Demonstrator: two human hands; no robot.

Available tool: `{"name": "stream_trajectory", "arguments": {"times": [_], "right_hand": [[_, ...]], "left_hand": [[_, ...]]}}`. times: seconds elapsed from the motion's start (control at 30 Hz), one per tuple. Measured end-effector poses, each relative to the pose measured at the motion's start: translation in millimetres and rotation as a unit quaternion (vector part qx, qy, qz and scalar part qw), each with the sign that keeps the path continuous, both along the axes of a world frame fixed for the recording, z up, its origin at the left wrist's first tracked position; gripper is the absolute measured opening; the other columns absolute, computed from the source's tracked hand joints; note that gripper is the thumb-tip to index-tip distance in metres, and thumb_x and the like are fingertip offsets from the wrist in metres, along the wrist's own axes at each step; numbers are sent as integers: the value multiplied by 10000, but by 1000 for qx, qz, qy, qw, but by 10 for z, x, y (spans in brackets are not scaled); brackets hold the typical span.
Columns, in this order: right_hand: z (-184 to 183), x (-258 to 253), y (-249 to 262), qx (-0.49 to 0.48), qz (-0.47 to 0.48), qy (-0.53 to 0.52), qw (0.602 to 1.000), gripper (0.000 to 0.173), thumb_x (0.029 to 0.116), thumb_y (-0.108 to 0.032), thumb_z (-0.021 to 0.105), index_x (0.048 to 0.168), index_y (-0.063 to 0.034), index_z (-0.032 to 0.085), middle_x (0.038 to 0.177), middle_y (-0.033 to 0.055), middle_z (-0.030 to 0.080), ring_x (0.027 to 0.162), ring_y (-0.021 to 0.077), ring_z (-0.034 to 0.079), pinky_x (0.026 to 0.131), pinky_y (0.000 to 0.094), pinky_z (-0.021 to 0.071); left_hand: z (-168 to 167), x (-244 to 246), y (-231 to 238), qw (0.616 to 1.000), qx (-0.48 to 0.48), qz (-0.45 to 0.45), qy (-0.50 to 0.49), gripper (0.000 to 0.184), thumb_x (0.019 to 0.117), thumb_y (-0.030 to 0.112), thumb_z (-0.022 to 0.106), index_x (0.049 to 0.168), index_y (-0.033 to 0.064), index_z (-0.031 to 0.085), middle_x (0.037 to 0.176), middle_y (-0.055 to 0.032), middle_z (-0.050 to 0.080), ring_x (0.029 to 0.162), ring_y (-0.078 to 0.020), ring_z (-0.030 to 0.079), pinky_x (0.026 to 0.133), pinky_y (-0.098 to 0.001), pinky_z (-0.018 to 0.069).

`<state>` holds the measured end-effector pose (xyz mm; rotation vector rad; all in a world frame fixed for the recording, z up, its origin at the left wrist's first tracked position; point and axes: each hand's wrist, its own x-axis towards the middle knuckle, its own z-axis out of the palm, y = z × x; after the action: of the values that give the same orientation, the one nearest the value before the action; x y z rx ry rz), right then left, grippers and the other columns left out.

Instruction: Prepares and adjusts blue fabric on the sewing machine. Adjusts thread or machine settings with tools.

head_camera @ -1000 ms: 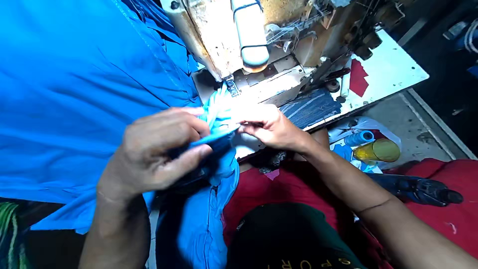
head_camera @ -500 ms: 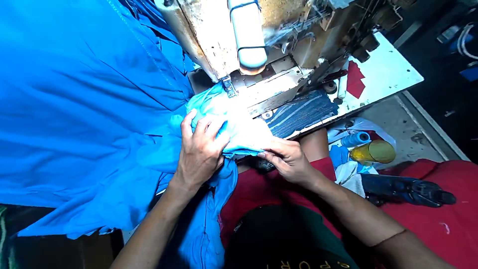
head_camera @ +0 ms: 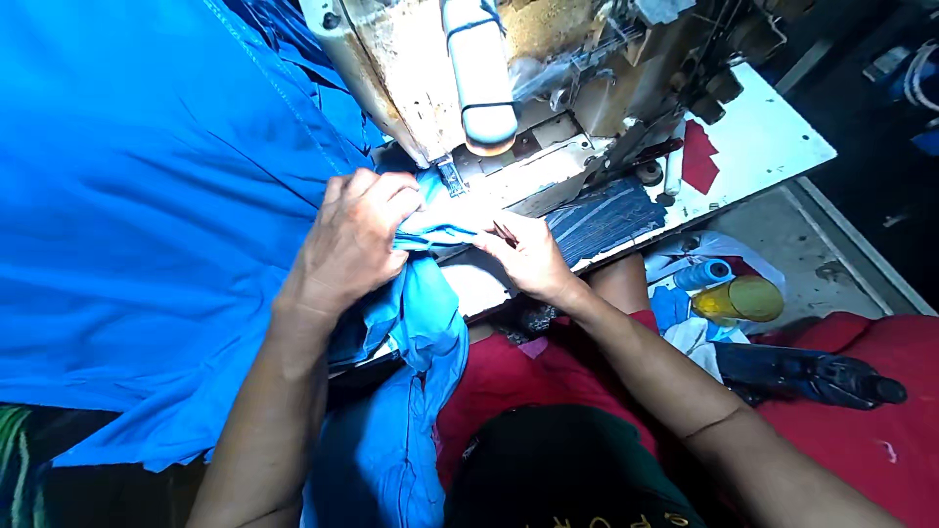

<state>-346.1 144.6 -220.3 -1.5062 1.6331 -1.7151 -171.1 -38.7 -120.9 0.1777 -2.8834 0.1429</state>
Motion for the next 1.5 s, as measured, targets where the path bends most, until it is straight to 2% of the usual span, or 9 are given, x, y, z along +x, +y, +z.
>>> {"name": "stream_trajectory", "arguments": {"times": [0.07, 0.13, 0.27, 0.53, 0.63, 0.73, 1.17, 1.27, 1.5], "right_hand": [[44, -6, -65, -9, -8, -5, 1000, 80, 986, -101, 677, 1023, -31, 689, 781, 53, 643, 605, 104, 574, 541, 258, 509], [74, -10, -80, -13, -6, -17, 1000, 107, 983, -85, 675, 1068, -23, 691, 829, 66, 662, 653, 106, 594, 586, 257, 524], [90, -74, -97, -29, 22, -21, 999, 135, 982, -40, 651, 1108, -11, 691, 914, 81, 693, 752, 102, 640, 674, 240, 557], [193, -68, 154, -111, 171, 115, 972, 143, 942, -5, 676, 1064, 19, 748, 1066, 110, 724, 1018, 150, 688, 925, 330, 585], [76, -14, 289, -116, 127, 79, 982, 126, 947, -7, 684, 1049, 7, 757, 1062, 109, 730, 1018, 159, 693, 922, 357, 592], [-32, 25, 411, -91, 91, 50, 990, 102, 950, -15, 689, 1020, 14, 757, 976, 94, 732, 890, 116, 696, 813, 306, 607], [7, 1, 119, -31, 22, 42, 998, 90, 979, -62, 659, 1012, -11, 726, 885, 45, 693, 749, 78, 642, 686, 254, 572], [22, 0, 8, -15, 14, 15, 1000, 57, 985, -73, 656, 1007, -30, 687, 796, 44, 646, 619, 93, 583, 537, 250, 511], [44, 6, -8, -5, 2, 7, 1000, 113, 965, -43, 680, 1078, -45, 683, 869, 64, 670, 656, 112, 602, 557, 251, 530]], "left_hand": [[180, 89, -78, 997, 25, 52, -57, 662, 851, 707, 608, 1251, 181, 647, 1365, -97, 580, 1215, -400, 536, 912, -647, 433], [335, 199, -174, 993, 33, 87, -75, 814, 785, 877, 535, 1135, 157, 682, 1378, -113, 570, 1255, -418, 513, 932, -677, 427], [517, 338, -160, 993, 106, -50, 8, 391, 911, 476, 679, 796, 103, 647, 1349, -91, 614, 1301, -309, 532, 1055, -546, 437], [-5, 191, 550, 936, 268, -194, 121, 175, 902, 180, 705, 770, 84, 644, 793, -18, 673, 740, -99, 643, 674, -290, 551], [-262, 146, 559, 971, 144, -117, 150, 304, 901, 381, 753, 986, 90, 731, 1030, -62, 709, 986, -189, 650, 922, -404, 513], [-445, 164, 436, 995, 1, -15, 100, 289, 910, 315, 641, 1106, 133, 752, 1472, -136, 557, 1398, -381, 460, 1188, -647, 240], [-338, 36, 254, 988, 43, 75, 125, 217, 841, 158, 624, 1000, 68, 741, 1474, -131, 551, 1340, -352, 525, 1067, -560, 428], [-339, 7, 178, 984, 83, 97, 124, 233, 821, 142, 657, 1030, 63, 722, 1511, -132, 509, 1314, -344, 550, 1002, -556, 492], [-458, 87, 264, 976, 134, 64, 161, 430, 812, 83, 662, 1236, 123, 720, 1559, -78, 465, 1370, -252, 517, 1066, -451, 505]]}}
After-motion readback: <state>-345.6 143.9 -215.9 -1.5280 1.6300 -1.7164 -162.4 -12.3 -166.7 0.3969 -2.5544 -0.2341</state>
